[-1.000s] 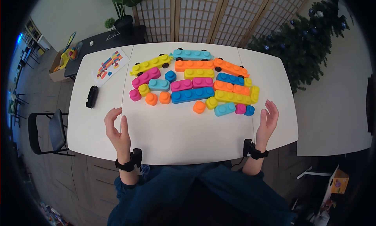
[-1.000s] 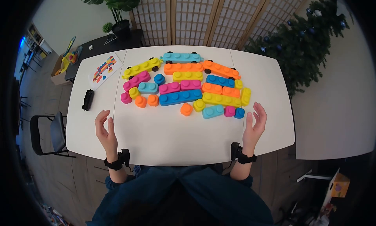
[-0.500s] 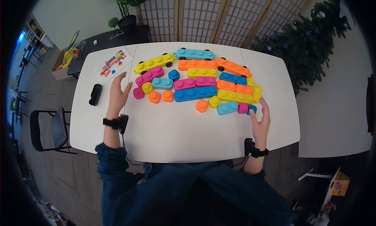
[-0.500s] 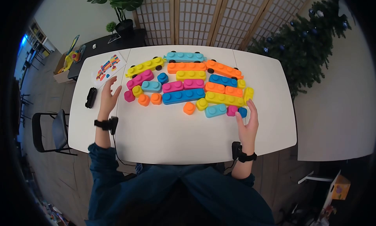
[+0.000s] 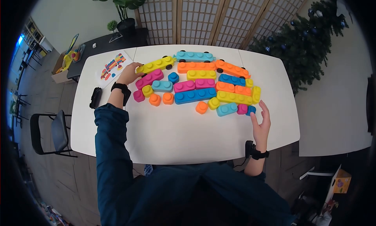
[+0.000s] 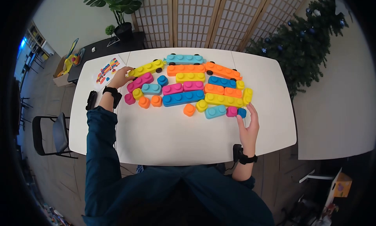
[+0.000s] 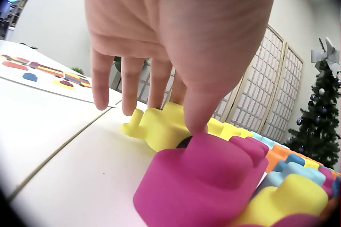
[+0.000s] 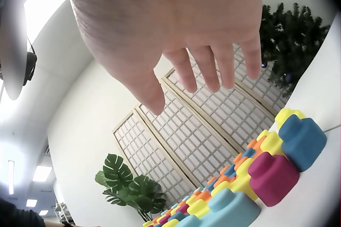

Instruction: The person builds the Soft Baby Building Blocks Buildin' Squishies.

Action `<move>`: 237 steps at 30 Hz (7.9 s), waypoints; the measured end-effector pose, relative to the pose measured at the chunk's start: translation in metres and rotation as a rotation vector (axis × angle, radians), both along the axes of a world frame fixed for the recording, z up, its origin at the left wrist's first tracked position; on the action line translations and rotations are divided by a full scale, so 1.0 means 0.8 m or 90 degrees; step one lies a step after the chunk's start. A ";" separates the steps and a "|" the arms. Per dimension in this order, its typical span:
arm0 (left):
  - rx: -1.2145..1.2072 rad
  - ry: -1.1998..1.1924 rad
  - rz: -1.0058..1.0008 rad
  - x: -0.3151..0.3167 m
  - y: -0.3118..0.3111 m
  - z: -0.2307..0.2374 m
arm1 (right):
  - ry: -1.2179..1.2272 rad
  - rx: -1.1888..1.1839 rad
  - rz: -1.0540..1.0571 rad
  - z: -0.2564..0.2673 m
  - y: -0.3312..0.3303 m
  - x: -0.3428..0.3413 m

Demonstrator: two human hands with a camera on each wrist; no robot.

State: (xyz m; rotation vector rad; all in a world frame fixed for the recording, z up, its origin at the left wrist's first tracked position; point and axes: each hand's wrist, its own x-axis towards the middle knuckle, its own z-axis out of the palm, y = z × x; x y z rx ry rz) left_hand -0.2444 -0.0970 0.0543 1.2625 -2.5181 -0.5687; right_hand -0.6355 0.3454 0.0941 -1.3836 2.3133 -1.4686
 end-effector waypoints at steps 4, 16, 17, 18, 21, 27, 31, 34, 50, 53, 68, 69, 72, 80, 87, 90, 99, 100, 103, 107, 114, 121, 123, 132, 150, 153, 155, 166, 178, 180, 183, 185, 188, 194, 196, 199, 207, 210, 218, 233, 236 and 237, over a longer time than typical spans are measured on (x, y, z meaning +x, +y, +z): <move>0.036 -0.022 -0.017 -0.007 -0.008 0.004 | -0.006 -0.005 0.004 -0.001 0.000 -0.001; 0.072 -0.166 -0.026 -0.024 -0.041 0.000 | -0.001 -0.009 -0.012 0.005 0.006 0.002; 0.039 -0.180 -0.035 -0.023 -0.041 -0.001 | -0.001 -0.009 -0.012 0.003 0.007 0.001; 0.039 -0.181 -0.035 -0.019 -0.040 -0.003 | -0.001 -0.005 -0.011 0.001 0.008 -0.001; -0.016 -0.166 0.004 -0.005 -0.027 0.002 | 0.003 0.001 -0.009 0.000 0.009 -0.002; -0.131 0.054 0.021 0.030 0.022 0.049 | -0.005 0.003 0.001 -0.004 0.012 -0.004; -0.093 0.112 -0.085 0.011 0.157 0.110 | -0.041 -0.022 0.037 -0.007 0.001 0.006; -0.090 0.065 -0.110 -0.011 0.238 0.104 | -0.113 0.007 0.143 -0.005 -0.012 0.014; 0.039 -0.004 -0.184 -0.084 0.343 0.026 | 0.020 0.193 0.345 -0.033 -0.036 0.077; 0.050 -0.003 -0.184 -0.086 0.343 0.020 | 0.034 0.191 0.342 -0.040 -0.035 0.077; 0.040 0.162 -0.160 -0.068 0.341 0.019 | 0.099 0.123 0.318 -0.047 -0.044 0.086; 0.040 0.161 -0.159 -0.058 0.331 0.018 | 0.098 0.123 0.319 -0.046 -0.044 0.087; -0.056 0.237 0.011 -0.011 0.282 0.028 | 0.095 0.134 0.319 -0.046 -0.044 0.090; -0.135 0.133 0.131 0.032 0.207 -0.016 | 0.068 0.140 0.319 -0.053 -0.044 0.086; -0.096 0.144 0.139 0.031 0.203 -0.012 | 0.054 0.160 0.322 -0.050 -0.043 0.084; -0.092 0.147 0.139 0.028 0.226 0.014 | 0.061 0.156 0.326 -0.050 -0.044 0.083; 0.080 0.309 -0.166 -0.031 0.315 0.051 | 0.015 0.167 0.320 -0.049 -0.043 0.086; 0.091 0.305 -0.181 -0.035 0.319 0.050 | 0.022 0.163 0.318 -0.049 -0.043 0.086; 0.113 0.301 -0.199 -0.042 0.324 0.043 | 0.026 0.160 0.317 -0.050 -0.044 0.085; 0.136 0.298 -0.205 -0.045 0.324 0.031 | 0.009 0.170 0.317 -0.050 -0.044 0.085; 0.151 0.261 -0.213 -0.054 0.328 0.031 | -0.006 0.164 0.317 -0.048 -0.045 0.088; 0.144 0.250 -0.193 -0.056 0.333 0.028 | -0.012 0.159 0.315 -0.048 -0.045 0.086; 0.139 0.245 -0.192 -0.056 0.333 0.027 | -0.033 0.162 0.315 -0.048 -0.044 0.086; -0.153 0.269 0.089 -0.004 0.179 0.028 | 0.075 0.135 0.322 -0.050 -0.045 0.083; -0.143 0.269 0.166 -0.008 0.165 0.042 | 0.073 0.144 0.275 -0.043 -0.043 0.084; -0.126 0.326 0.066 -0.024 0.215 0.079 | 0.057 0.104 0.262 -0.023 -0.047 0.086; -0.036 0.348 -0.088 -0.040 0.250 0.095 | 0.095 0.020 0.315 -0.004 -0.055 0.095; 0.058 0.342 -0.203 -0.087 0.325 0.072 | 0.170 0.048 0.397 0.016 -0.075 0.107; 0.155 0.240 -0.132 -0.054 0.335 0.039 | 0.046 0.092 0.399 -0.019 -0.052 0.083; 0.153 0.258 -0.132 -0.055 0.336 0.037 | 0.042 0.090 0.402 -0.020 -0.053 0.083; 0.151 0.285 -0.129 -0.056 0.337 0.030 | 0.074 0.100 0.409 -0.022 -0.055 0.084; 0.181 0.294 -0.121 -0.058 0.338 0.031 | 0.061 0.119 0.429 -0.022 -0.056 0.089; 0.211 0.313 -0.112 -0.060 0.339 0.034 | 0.080 0.114 0.418 -0.028 -0.056 0.092; 0.187 0.296 -0.125 -0.060 0.335 0.032 | 0.113 0.135 0.404 -0.024 -0.058 0.099; 0.183 0.302 -0.122 -0.063 0.333 0.032 | 0.139 0.116 0.389 -0.027 -0.062 0.099; 0.182 0.316 -0.119 -0.069 0.328 0.031 | 0.164 0.089 0.368 -0.033 -0.069 0.096; 0.180 0.319 -0.102 -0.082 0.324 0.026 | 0.182 0.090 0.343 -0.039 -0.071 0.086; 0.178 0.281 -0.104 -0.082 0.325 0.027 | 0.180 0.097 0.333 -0.042 -0.069 0.083; 0.163 0.256 -0.095 -0.081 0.325 0.027 | 0.078 0.069 0.304 -0.042 -0.066 0.079; 0.078 0.271 0.029 -0.066 0.311 0.034 | 0.067 0.050 0.299 -0.035 -0.064 0.073; -0.084 0.254 0.069 -0.042 0.259 0.012 | 0.067 0.041 0.301 -0.035 -0.063 0.073; -0.128 0.216 0.105 -0.035 0.242 0.010 | 0.066 0.040 0.301 -0.035 -0.063 0.074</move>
